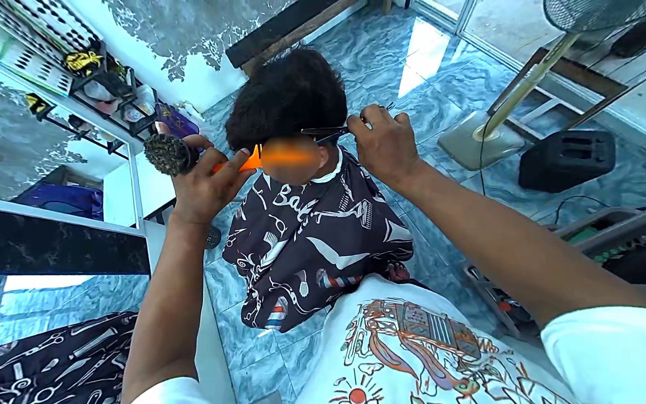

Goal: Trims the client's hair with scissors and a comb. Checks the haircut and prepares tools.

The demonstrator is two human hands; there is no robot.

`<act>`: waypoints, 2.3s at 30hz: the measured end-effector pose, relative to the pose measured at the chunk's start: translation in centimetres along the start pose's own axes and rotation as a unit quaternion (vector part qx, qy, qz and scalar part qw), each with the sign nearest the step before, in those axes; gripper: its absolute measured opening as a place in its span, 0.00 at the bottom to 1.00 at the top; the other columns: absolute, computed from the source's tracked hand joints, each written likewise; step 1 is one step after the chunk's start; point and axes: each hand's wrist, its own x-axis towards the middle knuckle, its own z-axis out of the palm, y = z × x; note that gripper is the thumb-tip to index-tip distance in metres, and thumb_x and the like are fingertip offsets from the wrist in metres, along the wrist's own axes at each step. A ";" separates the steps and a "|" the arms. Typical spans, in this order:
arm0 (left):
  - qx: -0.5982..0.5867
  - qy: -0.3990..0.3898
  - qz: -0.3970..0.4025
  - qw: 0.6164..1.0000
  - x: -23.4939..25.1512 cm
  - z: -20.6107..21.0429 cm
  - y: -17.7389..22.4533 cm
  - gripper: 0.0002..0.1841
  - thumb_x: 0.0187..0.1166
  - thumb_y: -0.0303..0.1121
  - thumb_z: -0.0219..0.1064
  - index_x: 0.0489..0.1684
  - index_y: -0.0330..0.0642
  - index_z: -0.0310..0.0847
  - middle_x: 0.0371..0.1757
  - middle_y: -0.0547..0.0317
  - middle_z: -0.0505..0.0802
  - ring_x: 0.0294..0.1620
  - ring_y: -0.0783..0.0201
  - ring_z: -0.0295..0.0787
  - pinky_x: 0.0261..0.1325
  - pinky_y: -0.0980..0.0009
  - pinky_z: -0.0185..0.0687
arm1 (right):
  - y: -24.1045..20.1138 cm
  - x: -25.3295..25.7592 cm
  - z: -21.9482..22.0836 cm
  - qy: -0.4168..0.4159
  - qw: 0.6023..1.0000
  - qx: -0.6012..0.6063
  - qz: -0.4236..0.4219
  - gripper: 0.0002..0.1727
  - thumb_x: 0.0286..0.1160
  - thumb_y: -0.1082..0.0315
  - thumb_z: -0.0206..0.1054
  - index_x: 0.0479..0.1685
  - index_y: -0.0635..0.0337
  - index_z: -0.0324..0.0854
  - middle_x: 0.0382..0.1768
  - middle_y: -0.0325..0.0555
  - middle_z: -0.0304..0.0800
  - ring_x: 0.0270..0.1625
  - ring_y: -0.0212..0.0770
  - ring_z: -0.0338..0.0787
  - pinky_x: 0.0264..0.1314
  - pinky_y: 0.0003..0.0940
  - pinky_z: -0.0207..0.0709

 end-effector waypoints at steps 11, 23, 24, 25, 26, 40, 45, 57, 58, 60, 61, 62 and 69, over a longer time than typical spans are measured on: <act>0.011 0.014 0.004 1.000 0.3 -0.1 0.2 0.18 0.81 0.50 0.72 0.66 0.60 0.90 0.36 0.49 0.88 0.51 0.46 0.86 0.75 0.41 0.65 | -0.2 -0.1 -0.2 0.009 1.000 0.003 -0.005 0.14 0.78 0.78 0.58 0.57 0.61 0.82 0.48 0.62 0.87 0.48 0.63 0.91 0.41 0.59 0.78; -0.038 -0.039 0.006 0.998 -1.6 -0.2 0.4 0.20 0.83 0.52 0.69 0.68 0.56 0.89 0.37 0.46 0.88 0.53 0.42 0.85 0.78 0.36 0.61 | -0.2 -0.6 -1.1 0.020 0.999 0.034 0.019 0.16 0.80 0.76 0.56 0.60 0.60 0.84 0.51 0.61 0.88 0.47 0.62 0.91 0.41 0.58 0.79; -0.046 -0.062 0.010 0.997 -2.5 0.1 0.3 0.21 0.84 0.53 0.68 0.68 0.57 0.88 0.37 0.46 0.88 0.53 0.41 0.85 0.80 0.31 0.56 | 0.1 -0.9 -1.6 0.017 0.998 0.052 0.044 0.17 0.81 0.74 0.56 0.63 0.61 0.83 0.54 0.62 0.88 0.47 0.63 0.92 0.41 0.60 0.80; -0.050 -0.083 0.010 0.995 -3.4 0.4 0.1 0.21 0.85 0.54 0.66 0.69 0.58 0.88 0.38 0.46 0.88 0.55 0.40 0.85 0.81 0.28 0.51 | 0.6 -1.1 -2.2 0.008 0.995 0.067 0.075 0.19 0.81 0.71 0.56 0.66 0.61 0.82 0.57 0.63 0.87 0.47 0.64 0.92 0.42 0.63 0.82; -0.051 -0.093 0.004 0.994 -4.1 0.6 0.1 0.21 0.85 0.54 0.66 0.69 0.58 0.88 0.38 0.46 0.88 0.55 0.40 0.85 0.81 0.27 0.50 | 1.2 -1.2 -2.7 -0.004 0.992 0.077 0.100 0.20 0.82 0.69 0.56 0.69 0.62 0.80 0.60 0.65 0.86 0.48 0.66 0.91 0.43 0.65 0.83; -0.002 0.050 -0.016 0.999 0.1 1.5 -0.4 0.20 0.81 0.51 0.72 0.68 0.59 0.88 0.37 0.47 0.87 0.51 0.44 0.85 0.72 0.45 0.69 | -1.3 0.6 -3.1 -0.022 0.995 -0.065 -0.075 0.16 0.84 0.79 0.53 0.65 0.65 0.78 0.48 0.67 0.85 0.45 0.67 0.90 0.41 0.60 0.78; -0.009 0.062 -0.007 0.998 0.8 1.1 -0.3 0.20 0.81 0.50 0.73 0.67 0.57 0.89 0.36 0.45 0.87 0.50 0.44 0.85 0.69 0.49 0.72 | -1.5 0.4 -3.5 -0.032 0.997 -0.056 -0.053 0.18 0.81 0.77 0.56 0.67 0.63 0.78 0.55 0.66 0.84 0.56 0.68 0.88 0.43 0.62 0.77; -0.018 0.060 -0.004 0.998 1.2 0.8 -0.1 0.20 0.81 0.49 0.72 0.68 0.56 0.89 0.35 0.44 0.87 0.48 0.44 0.85 0.67 0.50 0.73 | -1.9 0.6 -3.9 -0.028 0.996 -0.062 -0.051 0.17 0.81 0.78 0.56 0.65 0.65 0.79 0.50 0.65 0.86 0.48 0.65 0.90 0.42 0.59 0.78; -0.016 0.060 -0.008 0.998 1.2 0.7 -0.1 0.20 0.81 0.49 0.72 0.68 0.56 0.89 0.35 0.44 0.87 0.48 0.44 0.85 0.68 0.50 0.73 | -1.9 0.6 -3.8 -0.028 0.996 -0.061 -0.051 0.17 0.80 0.79 0.57 0.65 0.65 0.80 0.49 0.65 0.86 0.47 0.65 0.91 0.42 0.59 0.79; -0.017 0.062 -0.017 0.998 1.0 0.6 0.1 0.20 0.81 0.49 0.73 0.67 0.55 0.89 0.35 0.45 0.88 0.50 0.44 0.85 0.69 0.50 0.73 | -2.0 0.6 -3.7 -0.032 0.997 -0.057 -0.048 0.17 0.80 0.78 0.57 0.66 0.64 0.79 0.52 0.65 0.86 0.50 0.65 0.90 0.44 0.60 0.78; -0.019 0.060 -0.025 0.998 0.8 0.7 0.3 0.20 0.80 0.50 0.73 0.66 0.54 0.90 0.35 0.45 0.88 0.51 0.43 0.86 0.71 0.48 0.72 | -2.0 0.5 -3.7 -0.034 0.997 -0.054 -0.048 0.17 0.80 0.78 0.56 0.66 0.64 0.78 0.53 0.65 0.85 0.51 0.65 0.89 0.44 0.60 0.78; -0.026 0.051 -0.033 0.998 0.4 0.8 0.6 0.20 0.80 0.51 0.72 0.65 0.54 0.90 0.36 0.45 0.88 0.53 0.43 0.85 0.73 0.45 0.69 | -2.0 0.5 -3.8 -0.035 0.997 -0.049 -0.045 0.17 0.80 0.78 0.56 0.65 0.64 0.78 0.52 0.65 0.85 0.49 0.66 0.90 0.43 0.60 0.78; -0.100 -0.043 -0.081 0.991 -7.4 5.4 2.7 0.22 0.82 0.57 0.68 0.63 0.54 0.90 0.37 0.46 0.90 0.55 0.42 0.86 0.80 0.37 0.61 | 0.9 0.0 -7.5 -0.080 0.996 -0.018 0.025 0.18 0.83 0.74 0.52 0.67 0.66 0.77 0.57 0.71 0.83 0.47 0.74 0.89 0.40 0.71 0.77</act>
